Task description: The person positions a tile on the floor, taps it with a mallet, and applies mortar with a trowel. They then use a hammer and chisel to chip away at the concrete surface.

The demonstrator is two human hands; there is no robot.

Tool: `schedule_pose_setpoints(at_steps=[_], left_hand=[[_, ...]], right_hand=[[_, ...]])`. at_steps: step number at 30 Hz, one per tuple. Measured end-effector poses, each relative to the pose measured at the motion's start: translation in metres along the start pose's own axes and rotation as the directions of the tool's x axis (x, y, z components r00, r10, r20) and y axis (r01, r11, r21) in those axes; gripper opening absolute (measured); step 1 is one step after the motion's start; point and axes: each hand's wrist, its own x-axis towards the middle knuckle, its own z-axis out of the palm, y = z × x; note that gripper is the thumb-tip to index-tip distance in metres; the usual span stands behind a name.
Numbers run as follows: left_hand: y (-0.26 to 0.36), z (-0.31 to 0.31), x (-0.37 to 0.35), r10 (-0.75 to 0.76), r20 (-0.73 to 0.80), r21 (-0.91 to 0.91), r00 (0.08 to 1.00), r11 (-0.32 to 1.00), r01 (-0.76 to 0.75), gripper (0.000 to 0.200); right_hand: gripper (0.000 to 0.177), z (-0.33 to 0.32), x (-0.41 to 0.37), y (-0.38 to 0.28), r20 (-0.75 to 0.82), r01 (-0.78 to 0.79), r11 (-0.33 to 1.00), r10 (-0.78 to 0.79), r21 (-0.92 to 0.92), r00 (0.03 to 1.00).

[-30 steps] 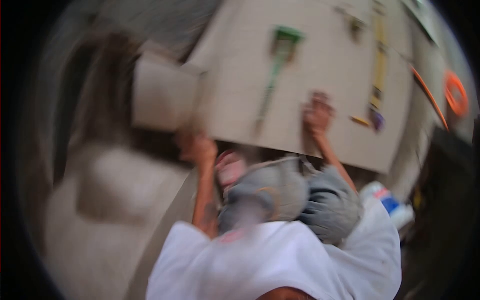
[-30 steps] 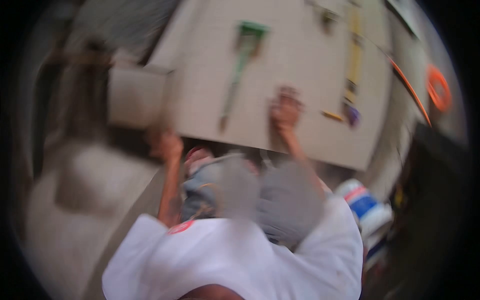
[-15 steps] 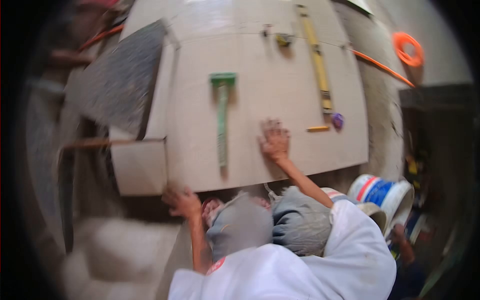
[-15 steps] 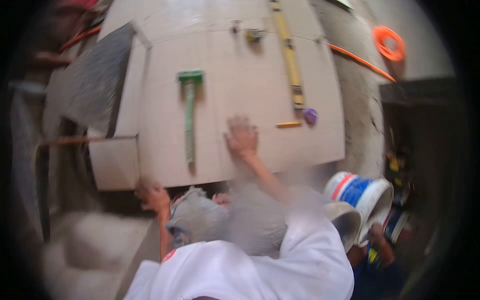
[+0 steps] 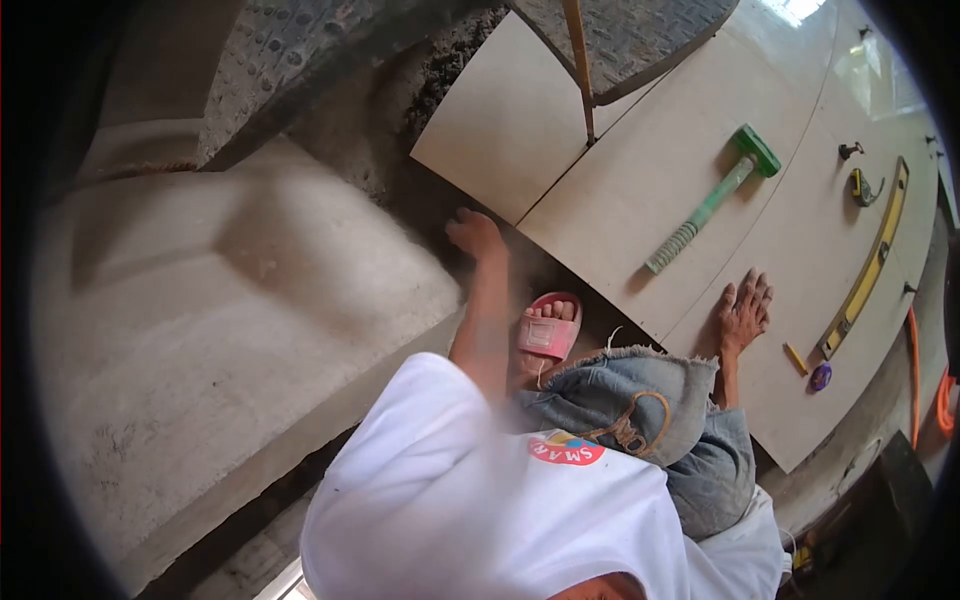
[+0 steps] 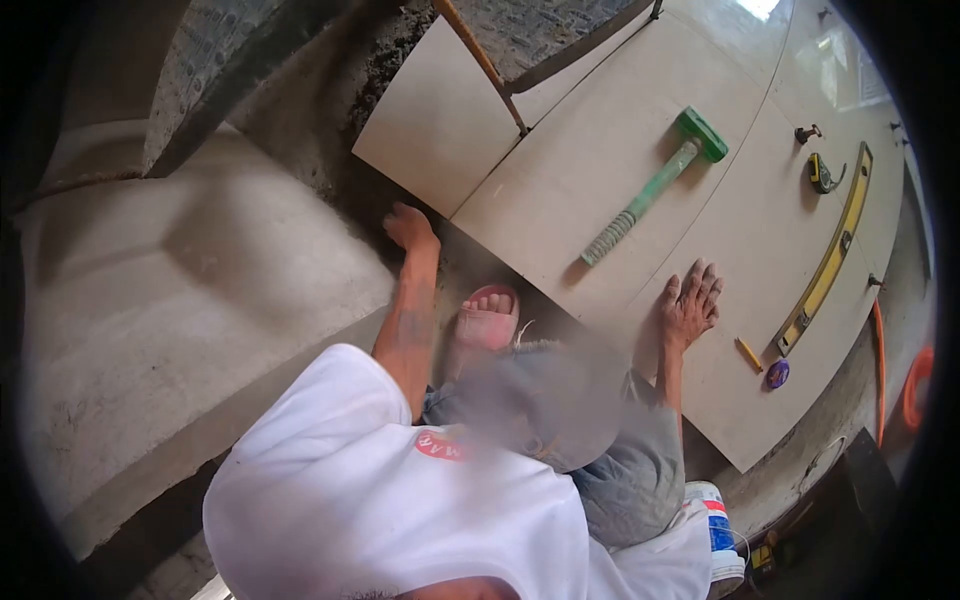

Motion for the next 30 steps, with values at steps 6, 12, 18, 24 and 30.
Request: schedule_pose_setpoints(at_steps=[6, 12, 18, 24, 30], left_hand=[[0.058, 0.033, 0.098, 0.353, -0.236, 0.416, 0.906, 0.879, -0.234, 0.046], [0.089, 0.031, 0.226, 0.740, 0.362, 0.343, 0.567, 0.460, -0.819, 0.044], [0.097, 0.050, 0.250, 0.607, 0.502, 0.439, 0.616, 0.434, -0.787, 0.069], [0.095, 0.069, 0.188, 0.661, 0.339, 0.691, 0.669, 0.307, -0.654, 0.081], [0.092, 0.061, 0.128, 0.665, 0.321, 0.773, 0.674, 0.227, -0.592, 0.072]], right_hand=[[0.058, -0.003, -0.002, 0.003, 0.014, -0.011, 0.999, 0.011, -0.039, 1.000], [0.058, -0.002, -0.002, 0.004, 0.016, -0.007, 0.996, 0.009, -0.088, 1.000], [0.060, -0.014, 0.001, 0.000, -0.013, -0.020, 1.000, 0.020, -0.021, 1.000], [0.056, -0.029, 0.002, -0.008, 0.077, -0.066, 0.998, 0.066, -0.004, 0.995], [0.055, -0.042, 0.061, -0.007, 0.079, -0.359, 0.858, 0.356, 0.367, 0.931]])
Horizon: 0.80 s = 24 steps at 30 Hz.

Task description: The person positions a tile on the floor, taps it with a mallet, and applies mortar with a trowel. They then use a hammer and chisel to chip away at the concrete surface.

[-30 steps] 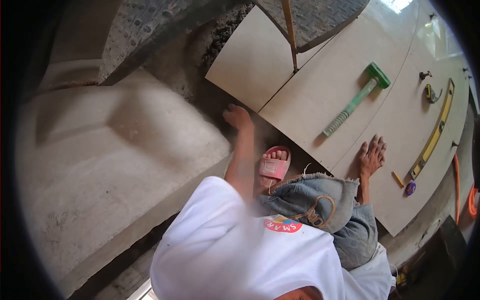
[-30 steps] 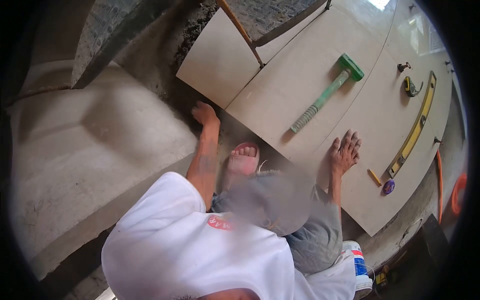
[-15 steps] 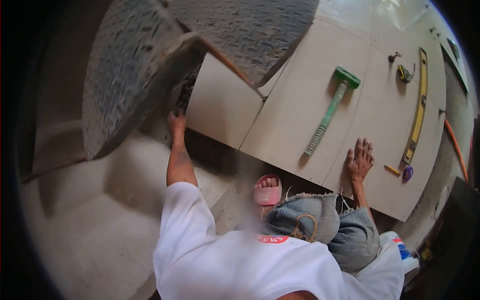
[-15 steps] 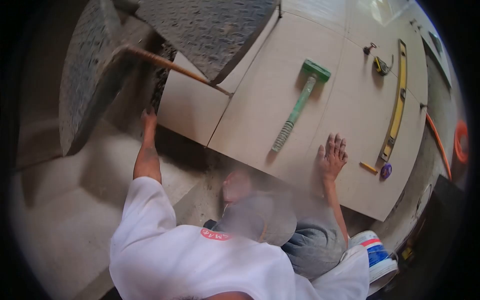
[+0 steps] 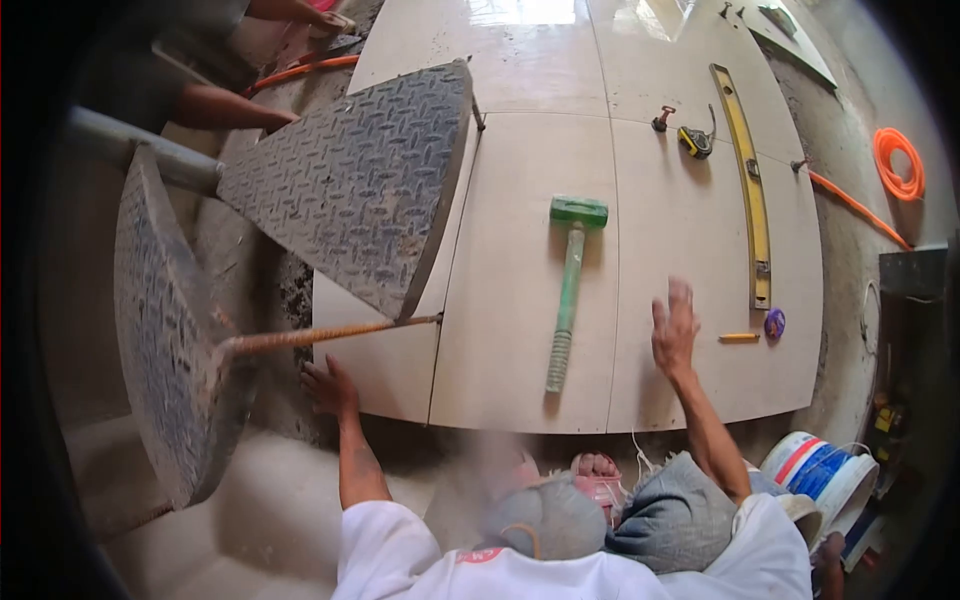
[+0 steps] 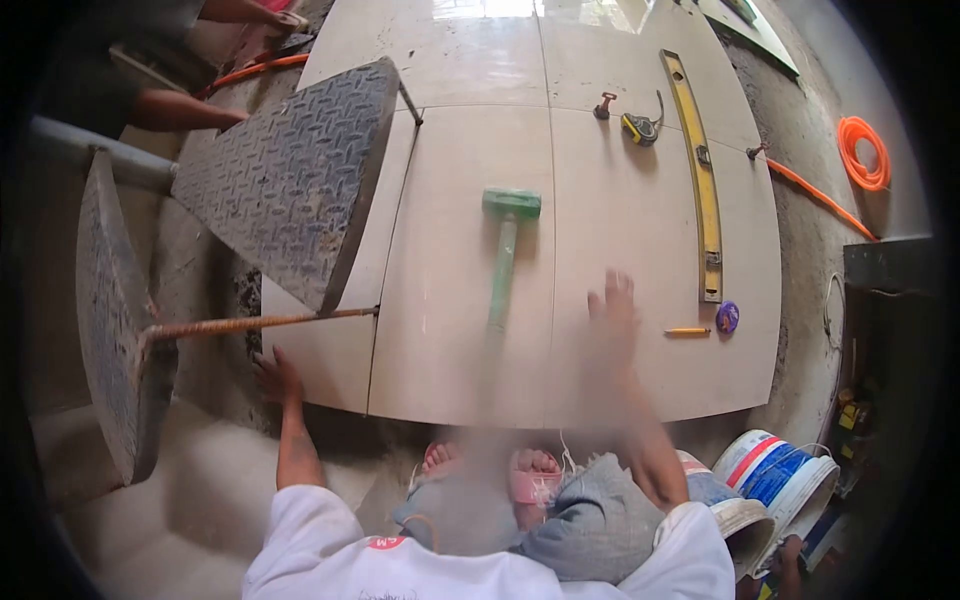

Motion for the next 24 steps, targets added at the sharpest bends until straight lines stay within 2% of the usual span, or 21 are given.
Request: schedule_pose_setpoints(at_steps=[3, 5, 7, 9, 10, 11, 13, 14, 17, 20, 22, 23, 24], left_hand=[[0.014, 0.002, -0.012, 0.149, -0.129, 0.062, 0.980, 0.988, -0.142, 0.067], [0.018, -0.005, -0.022, 0.225, -0.140, 0.086, 0.964, 0.973, -0.215, 0.066], [0.033, -0.019, -0.028, 0.255, -0.106, 0.070, 0.961, 0.966, -0.248, 0.065], [0.022, -0.001, -0.021, 0.263, -0.169, 0.007, 0.950, 0.964, -0.266, 0.066], [0.021, 0.009, -0.023, 0.278, -0.182, -0.021, 0.943, 0.958, -0.286, 0.067], [0.027, 0.003, -0.026, 0.276, -0.132, -0.084, 0.952, 0.954, -0.288, 0.068], [0.036, -0.029, -0.040, 0.256, -0.019, -0.192, 0.967, 0.948, -0.255, 0.069], [0.032, -0.026, -0.041, 0.272, -0.040, -0.157, 0.961, 0.949, -0.275, 0.069], [0.031, -0.023, -0.050, 0.321, -0.109, -0.093, 0.941, 0.939, -0.332, 0.067], [0.031, -0.019, -0.047, 0.309, -0.117, -0.047, 0.944, 0.947, -0.316, 0.065], [0.029, -0.009, -0.044, 0.322, -0.198, -0.085, 0.926, 0.935, -0.343, 0.061], [0.020, -0.004, -0.045, 0.333, -0.229, -0.101, 0.915, 0.927, -0.362, 0.060], [-0.002, 0.020, -0.040, 0.380, -0.231, 0.004, 0.896, 0.921, -0.390, 0.057]], right_hand=[[0.055, -0.021, 0.085, -0.071, -0.015, 0.359, 0.933, -0.360, -0.027, 0.933], [0.058, -0.010, 0.139, -0.123, 0.104, 0.531, 0.844, -0.523, -0.075, 0.846], [0.062, 0.018, 0.184, -0.178, 0.284, 0.589, 0.806, -0.551, -0.061, 0.784], [0.069, 0.062, 0.224, -0.208, 0.359, 0.649, 0.759, -0.622, 0.057, 0.696], [0.079, 0.079, 0.243, -0.218, 0.424, 0.670, 0.742, -0.604, -0.011, 0.675], [0.090, 0.094, 0.257, -0.227, 0.490, 0.691, 0.720, -0.580, -0.066, 0.651], [0.101, 0.100, 0.270, -0.248, 0.439, 0.664, 0.747, -0.587, -0.032, 0.680], [0.107, 0.102, 0.276, -0.256, 0.411, 0.658, 0.753, -0.593, -0.022, 0.692], [0.111, 0.118, 0.286, -0.270, 0.328, 0.605, 0.796, -0.579, 0.029, 0.746], [0.110, 0.115, 0.287, -0.277, 0.342, 0.555, 0.832, -0.524, 0.006, 0.780], [0.106, 0.132, 0.294, -0.273, 0.276, 0.576, 0.817, -0.556, 0.008, 0.784], [0.105, 0.128, 0.292, -0.272, 0.301, 0.567, 0.823, -0.546, 0.021, 0.782], [0.103, 0.120, 0.292, -0.273, 0.319, 0.562, 0.827, -0.541, 0.031, 0.778]])
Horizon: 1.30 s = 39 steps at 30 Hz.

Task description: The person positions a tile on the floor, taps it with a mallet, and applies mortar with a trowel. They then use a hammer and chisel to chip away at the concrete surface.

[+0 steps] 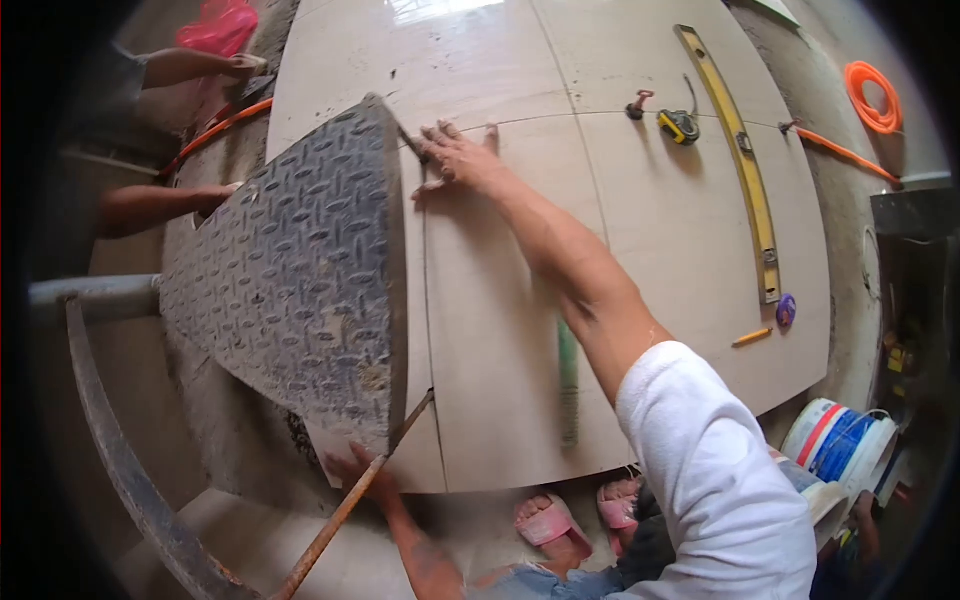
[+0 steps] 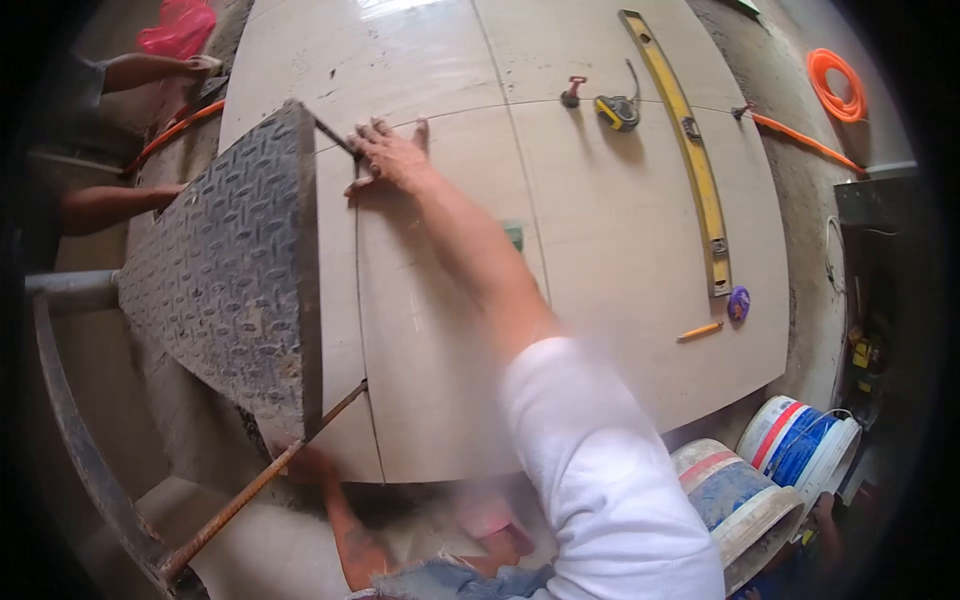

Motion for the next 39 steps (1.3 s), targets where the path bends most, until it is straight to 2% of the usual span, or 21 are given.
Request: schedule_pose_setpoints(at_steps=[3, 5, 7, 8, 10, 13, 14, 16, 17, 20, 22, 24, 25, 27, 28, 30, 32, 34, 36, 38, 39], left_hand=[[-0.064, 0.060, -0.020, 0.048, 0.021, 0.286, 0.999, 0.957, -0.052, 0.046], [-0.100, 0.070, -0.028, -0.099, 0.181, 0.252, 0.979, 0.966, 0.051, 0.049], [-0.088, 0.059, -0.017, -0.240, 0.365, 0.253, 0.899, 0.955, 0.152, 0.052], [-0.068, 0.027, -0.007, -0.313, 0.462, 0.276, 0.830, 0.940, 0.201, 0.053], [-0.038, -0.015, 0.005, -0.362, 0.569, 0.368, 0.738, 0.915, 0.165, 0.056], [-0.046, -0.016, 0.008, -0.240, 0.619, 0.369, 0.748, 0.929, -0.007, 0.051], [-0.066, 0.004, 0.000, -0.163, 0.627, 0.283, 0.761, 0.959, -0.028, 0.042], [-0.066, 0.004, -0.006, -0.134, 0.644, 0.170, 0.753, 0.985, 0.029, 0.049], [-0.062, 0.001, -0.005, -0.170, 0.633, 0.120, 0.755, 0.985, 0.122, 0.052], [-0.053, 0.004, -0.001, -0.332, 0.552, -0.058, 0.765, 0.900, 0.433, 0.063], [-0.048, -0.004, 0.005, -0.392, 0.506, -0.132, 0.769, 0.845, 0.518, 0.070], [-0.031, -0.008, 0.010, -0.337, 0.509, -0.198, 0.792, 0.850, 0.489, 0.074], [-0.022, -0.026, 0.016, -0.340, 0.540, -0.156, 0.770, 0.859, 0.488, 0.071], [-0.025, -0.008, 0.024, -0.352, 0.612, -0.205, 0.708, 0.794, 0.572, 0.065], [-0.004, -0.018, 0.028, -0.463, 0.529, -0.271, 0.711, 0.702, 0.658, 0.057], [0.032, -0.010, 0.031, -0.630, 0.340, -0.206, 0.699, 0.675, 0.709, 0.052], [0.076, -0.018, 0.035, -0.578, 0.132, -0.312, 0.805, 0.747, 0.587, 0.048], [0.120, -0.039, 0.019, -0.424, 0.096, -0.419, 0.900, 0.803, 0.423, 0.049], [0.161, -0.073, -0.009, -0.287, 0.129, -0.537, 0.949, 0.784, 0.310, 0.051], [0.192, -0.027, -0.073, -0.031, 0.030, -0.492, 0.999, 0.870, 0.042, 0.054], [0.206, -0.038, -0.084, 0.104, 0.033, -0.600, 0.994, 0.798, -0.063, 0.056]], right_hand=[[0.100, -0.009, -0.008, 0.002, 0.013, -0.006, 1.000, 0.007, -0.027, 1.000], [0.098, -0.006, -0.008, 0.004, 0.003, -0.010, 1.000, 0.010, -0.021, 1.000], [0.097, -0.004, -0.010, 0.002, -0.029, -0.007, 1.000, 0.007, 0.007, 1.000], [0.096, -0.005, -0.010, 0.007, -0.047, -0.003, 1.000, 0.004, 0.018, 0.999], [0.094, 0.000, -0.012, 0.016, -0.051, -0.028, 1.000, 0.028, 0.009, 0.998], [0.091, 0.003, -0.006, 0.008, -0.058, -0.023, 1.000, 0.024, 0.015, 0.998], [0.086, 0.004, -0.003, 0.011, -0.045, -0.004, 1.000, 0.005, 0.028, 0.999], [0.078, 0.042, 0.018, 0.030, -0.104, -0.040, 0.998, 0.035, -0.044, 0.994], [0.063, 0.058, 0.033, 0.054, -0.064, 0.080, 0.997, -0.078, 0.020, 0.995], [0.036, 0.016, 0.026, 0.087, 0.378, 0.191, 0.966, -0.115, -0.172, 0.919], [0.044, 0.005, 0.001, 0.135, 0.301, 0.220, 0.975, -0.207, -0.009, 0.931], [0.061, -0.033, -0.051, 0.129, 0.032, 0.024, 1.000, -0.025, 0.004, 0.999], [0.052, -0.029, -0.072, 0.144, -0.165, -0.015, 0.998, 0.024, 0.055, 0.986], [0.056, -0.031, -0.128, 0.141, -0.148, -0.117, 0.993, 0.117, 0.006, 0.982], [0.059, -0.044, -0.160, 0.151, -0.163, -0.182, 0.983, 0.174, -0.034, 0.971], [0.057, -0.041, -0.200, 0.170, -0.241, -0.070, 0.993, 0.045, -0.096, 0.969], [0.053, -0.028, -0.227, 0.185, -0.261, -0.095, 0.995, 0.093, 0.004, 0.961], [0.048, -0.034, -0.262, 0.164, -0.153, -0.121, 0.981, 0.144, 0.150, 0.978], [0.046, -0.033, -0.289, 0.146, -0.122, -0.135, 0.965, 0.165, 0.224, 0.979], [0.040, -0.006, -0.328, 0.152, -0.136, -0.132, 0.925, 0.191, 0.356, 0.972], [0.036, -0.012, -0.337, 0.143, -0.122, -0.152, 0.869, 0.235, 0.471, 0.964]])
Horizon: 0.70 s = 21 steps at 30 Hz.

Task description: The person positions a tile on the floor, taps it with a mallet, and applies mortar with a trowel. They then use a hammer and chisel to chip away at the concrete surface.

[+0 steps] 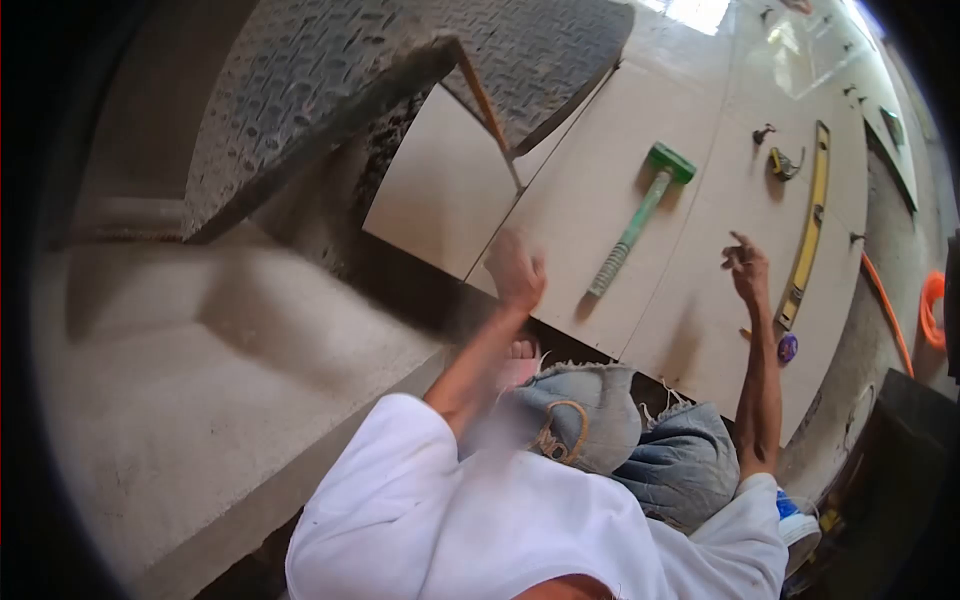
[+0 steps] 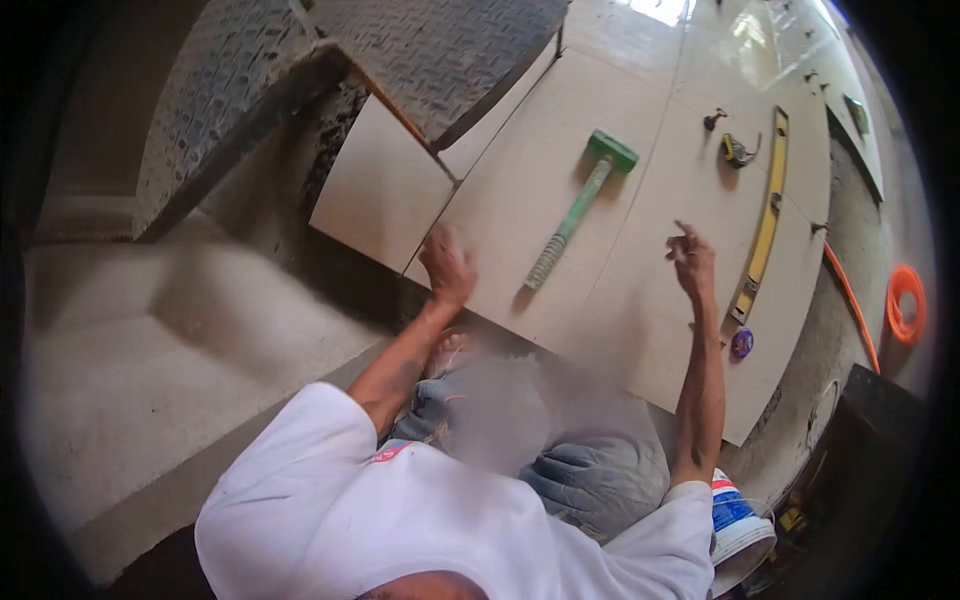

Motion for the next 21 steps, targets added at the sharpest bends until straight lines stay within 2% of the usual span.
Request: schedule_pose_setpoints(at_steps=[1, 3, 5, 6, 7, 8, 9, 10, 11, 12, 13, 14, 16, 17, 18, 19, 20, 21], left_hand=[[0.012, -0.005, -0.020, 0.098, 0.083, -0.107, 0.992, 0.990, -0.089, 0.058], [0.050, -0.016, -0.046, 0.151, 0.151, -0.059, 0.977, 0.988, -0.144, 0.059], [0.076, -0.016, -0.042, 0.285, 0.238, -0.190, 0.928, 0.951, -0.243, 0.059], [0.084, -0.017, -0.049, 0.352, 0.298, -0.250, 0.888, 0.926, -0.283, 0.058], [0.089, -0.016, -0.050, 0.381, 0.357, -0.269, 0.853, 0.916, -0.297, 0.056], [0.090, -0.015, -0.049, 0.425, 0.433, -0.302, 0.795, 0.899, -0.316, 0.054], [0.093, -0.012, -0.048, 0.472, 0.501, -0.337, 0.725, 0.879, -0.338, 0.052], [0.094, -0.008, -0.042, 0.590, 0.486, -0.348, 0.645, 0.808, -0.476, 0.043], [0.083, 0.005, -0.037, 0.672, 0.480, -0.386, 0.564, 0.739, -0.552, 0.038], [0.106, -0.005, -0.021, 0.601, 0.631, -0.406, 0.490, 0.794, -0.452, 0.041], [0.121, -0.002, -0.015, 0.572, 0.649, -0.453, 0.502, 0.820, -0.350, 0.044], [0.147, -0.012, -0.017, 0.455, 0.718, -0.470, 0.528, 0.875, -0.114, 0.043], [0.196, -0.017, -0.012, 0.185, 0.913, -0.323, 0.363, 0.871, 0.371, 0.046], [0.217, -0.019, -0.015, 0.253, 0.933, -0.358, 0.255, 0.720, 0.594, 0.046], [0.231, -0.018, -0.016, 0.491, 0.839, -0.535, 0.235, 0.666, 0.520, 0.053], [0.242, -0.018, -0.018, 0.697, 0.689, -0.689, 0.199, 0.546, 0.476, 0.059], [0.260, -0.027, -0.017, 0.761, 0.612, -0.729, 0.214, 0.437, 0.527, 0.062], [0.288, -0.037, -0.020, 0.786, 0.566, -0.714, 0.249, 0.315, 0.626, 0.064]], right_hand=[[0.032, 0.007, -0.012, -0.013, 0.023, -0.049, 0.990, 0.046, 0.130, 0.999], [0.018, 0.018, -0.024, -0.025, -0.022, -0.036, 0.982, 0.040, 0.183, 0.999], [0.027, 0.033, -0.035, -0.053, -0.097, -0.001, 0.999, 0.006, 0.046, 0.995], [0.036, 0.041, -0.045, -0.063, -0.107, 0.054, 0.996, -0.046, 0.076, 0.993], [0.035, 0.055, -0.052, -0.060, -0.049, 0.026, 0.980, -0.017, 0.195, 0.999], [0.033, 0.093, -0.057, -0.024, -0.202, 0.227, 0.969, -0.204, 0.099, 0.958], [0.025, 0.109, -0.069, -0.031, -0.203, 0.118, 0.973, -0.077, 0.199, 0.976], [0.019, 0.087, -0.084, -0.068, -0.115, 0.231, 0.919, -0.204, 0.319, 0.972], [0.018, 0.106, -0.083, -0.055, -0.253, 0.292, 0.922, -0.228, 0.256, 0.940], [0.018, 0.103, -0.085, -0.060, -0.385, 0.334, 0.925, -0.247, 0.179, 0.889], [0.019, 0.085, -0.086, -0.056, -0.247, 0.225, 0.947, -0.168, 0.229, 0.955], [0.021, 0.054, -0.086, -0.065, -0.142, 0.126, 0.957, -0.091, 0.261, 0.986], [0.027, 0.022, -0.096, -0.063, -0.341, 0.118, 0.964, -0.031, 0.237, 0.940], [0.029, -0.001, -0.099, -0.078, -0.392, 0.154, 0.952, -0.040, 0.265, 0.919], [0.031, -0.015, -0.108, -0.092, -0.369, 0.233, 0.932, -0.120, 0.278, 0.921], [0.033, -0.025, -0.112, -0.114, -0.318, 0.363, 0.886, -0.269, 0.289, 0.909], [0.038, -0.032, -0.124, -0.131, -0.157, 0.413, 0.869, -0.384, 0.273, 0.910], [0.045, -0.030, -0.133, -0.137, -0.297, 0.556, 0.824, -0.506, 0.111, 0.810]])
